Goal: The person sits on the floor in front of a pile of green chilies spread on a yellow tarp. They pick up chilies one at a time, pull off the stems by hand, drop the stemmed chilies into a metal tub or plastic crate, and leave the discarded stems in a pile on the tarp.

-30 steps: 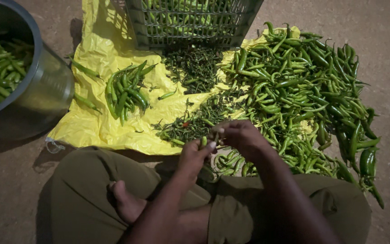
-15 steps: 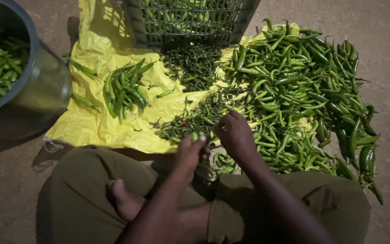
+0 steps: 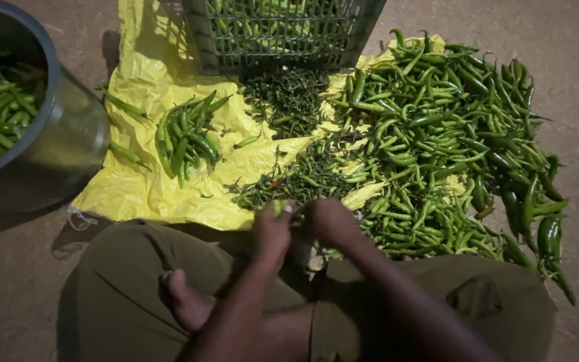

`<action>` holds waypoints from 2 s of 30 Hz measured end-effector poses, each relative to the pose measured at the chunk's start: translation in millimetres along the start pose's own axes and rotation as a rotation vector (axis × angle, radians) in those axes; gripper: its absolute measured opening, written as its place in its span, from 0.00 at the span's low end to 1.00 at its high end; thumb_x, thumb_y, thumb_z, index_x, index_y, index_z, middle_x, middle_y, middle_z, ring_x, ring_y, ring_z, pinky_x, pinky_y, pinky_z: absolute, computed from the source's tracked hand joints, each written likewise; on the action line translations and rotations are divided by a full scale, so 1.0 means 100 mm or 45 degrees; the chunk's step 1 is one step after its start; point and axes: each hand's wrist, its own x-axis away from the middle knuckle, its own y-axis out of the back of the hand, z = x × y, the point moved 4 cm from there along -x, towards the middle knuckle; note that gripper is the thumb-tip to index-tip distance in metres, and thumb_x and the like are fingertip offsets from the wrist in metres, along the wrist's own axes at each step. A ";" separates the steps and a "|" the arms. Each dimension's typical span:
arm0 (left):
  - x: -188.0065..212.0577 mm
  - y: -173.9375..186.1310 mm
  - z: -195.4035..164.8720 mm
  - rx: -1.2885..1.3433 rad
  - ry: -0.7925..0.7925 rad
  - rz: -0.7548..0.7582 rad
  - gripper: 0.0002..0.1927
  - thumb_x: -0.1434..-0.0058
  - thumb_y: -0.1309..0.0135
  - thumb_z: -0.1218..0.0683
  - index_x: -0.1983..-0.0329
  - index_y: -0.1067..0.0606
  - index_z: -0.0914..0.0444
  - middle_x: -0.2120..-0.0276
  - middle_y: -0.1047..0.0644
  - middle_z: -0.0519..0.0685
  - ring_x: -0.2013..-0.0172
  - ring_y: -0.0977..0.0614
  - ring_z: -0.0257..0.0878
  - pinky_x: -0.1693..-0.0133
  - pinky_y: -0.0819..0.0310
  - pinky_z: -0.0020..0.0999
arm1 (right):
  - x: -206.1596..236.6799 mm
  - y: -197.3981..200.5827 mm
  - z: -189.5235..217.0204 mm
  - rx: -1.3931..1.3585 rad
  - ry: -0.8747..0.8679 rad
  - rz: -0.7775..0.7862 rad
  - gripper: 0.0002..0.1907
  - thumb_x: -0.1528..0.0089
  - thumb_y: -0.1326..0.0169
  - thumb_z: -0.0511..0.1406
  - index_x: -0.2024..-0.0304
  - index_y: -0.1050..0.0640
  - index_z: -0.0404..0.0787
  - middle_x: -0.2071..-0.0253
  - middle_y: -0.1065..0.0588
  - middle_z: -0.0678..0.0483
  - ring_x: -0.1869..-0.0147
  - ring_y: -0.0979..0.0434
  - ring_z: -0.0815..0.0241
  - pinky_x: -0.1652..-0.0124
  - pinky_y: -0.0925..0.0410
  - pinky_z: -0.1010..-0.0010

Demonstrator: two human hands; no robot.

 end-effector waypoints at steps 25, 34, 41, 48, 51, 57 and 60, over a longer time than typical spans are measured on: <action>0.12 -0.03 -0.18 0.266 0.162 0.060 0.12 0.34 0.48 0.53 0.52 0.25 0.64 0.67 0.16 0.48 0.69 0.15 0.34 0.65 0.21 0.30 | -0.06 0.17 -0.24 -0.051 -0.008 0.028 0.15 0.46 0.35 0.46 0.69 0.15 0.42 0.72 0.19 0.48 0.70 0.18 0.53 0.66 0.26 0.60; 0.08 -0.15 -0.04 0.460 0.169 0.229 0.14 0.33 0.47 0.53 0.50 0.20 0.65 0.61 0.15 0.49 0.64 0.17 0.35 0.61 0.24 0.32 | 0.20 0.66 -0.28 -0.521 -0.037 -0.008 0.11 0.41 0.38 0.38 0.72 0.15 0.36 0.80 0.23 0.52 0.78 0.28 0.63 0.76 0.35 0.70; 0.16 -0.28 0.01 0.627 0.287 0.478 0.09 0.34 0.41 0.53 0.59 0.22 0.65 0.72 0.23 0.43 0.71 0.25 0.33 0.68 0.31 0.31 | 0.26 0.62 -0.05 -0.859 0.194 0.065 0.08 0.43 0.37 0.34 0.64 0.18 0.35 0.74 0.21 0.55 0.75 0.25 0.67 0.75 0.34 0.74; 0.23 -0.24 -0.15 0.671 0.323 0.655 0.08 0.34 0.42 0.53 0.59 0.21 0.63 0.73 0.23 0.45 0.75 0.26 0.32 0.70 0.31 0.30 | 0.24 0.68 -0.08 -0.986 0.160 0.170 0.09 0.39 0.39 0.36 0.61 0.14 0.37 0.74 0.22 0.55 0.75 0.32 0.67 0.75 0.40 0.75; 0.27 -0.19 -0.17 0.611 0.500 0.582 0.10 0.33 0.46 0.51 0.56 0.20 0.60 0.74 0.24 0.44 0.76 0.27 0.31 0.71 0.32 0.29 | 0.20 0.64 -0.14 -0.675 0.121 0.077 0.10 0.39 0.37 0.37 0.62 0.15 0.36 0.74 0.22 0.53 0.75 0.30 0.66 0.74 0.37 0.73; 0.21 -0.20 -0.11 0.905 0.417 0.602 0.12 0.29 0.49 0.51 0.57 0.21 0.63 0.73 0.23 0.47 0.76 0.29 0.32 0.72 0.35 0.32 | 0.13 0.56 -0.13 -0.891 0.292 0.128 0.09 0.40 0.37 0.37 0.62 0.15 0.37 0.72 0.20 0.53 0.72 0.27 0.66 0.72 0.34 0.71; 0.15 -0.24 0.01 0.943 0.458 0.518 0.10 0.29 0.49 0.52 0.56 0.23 0.62 0.71 0.22 0.47 0.75 0.27 0.34 0.71 0.34 0.33 | 0.12 0.53 -0.02 -0.560 0.258 -0.146 0.08 0.44 0.35 0.36 0.64 0.16 0.40 0.70 0.20 0.54 0.69 0.22 0.62 0.68 0.28 0.69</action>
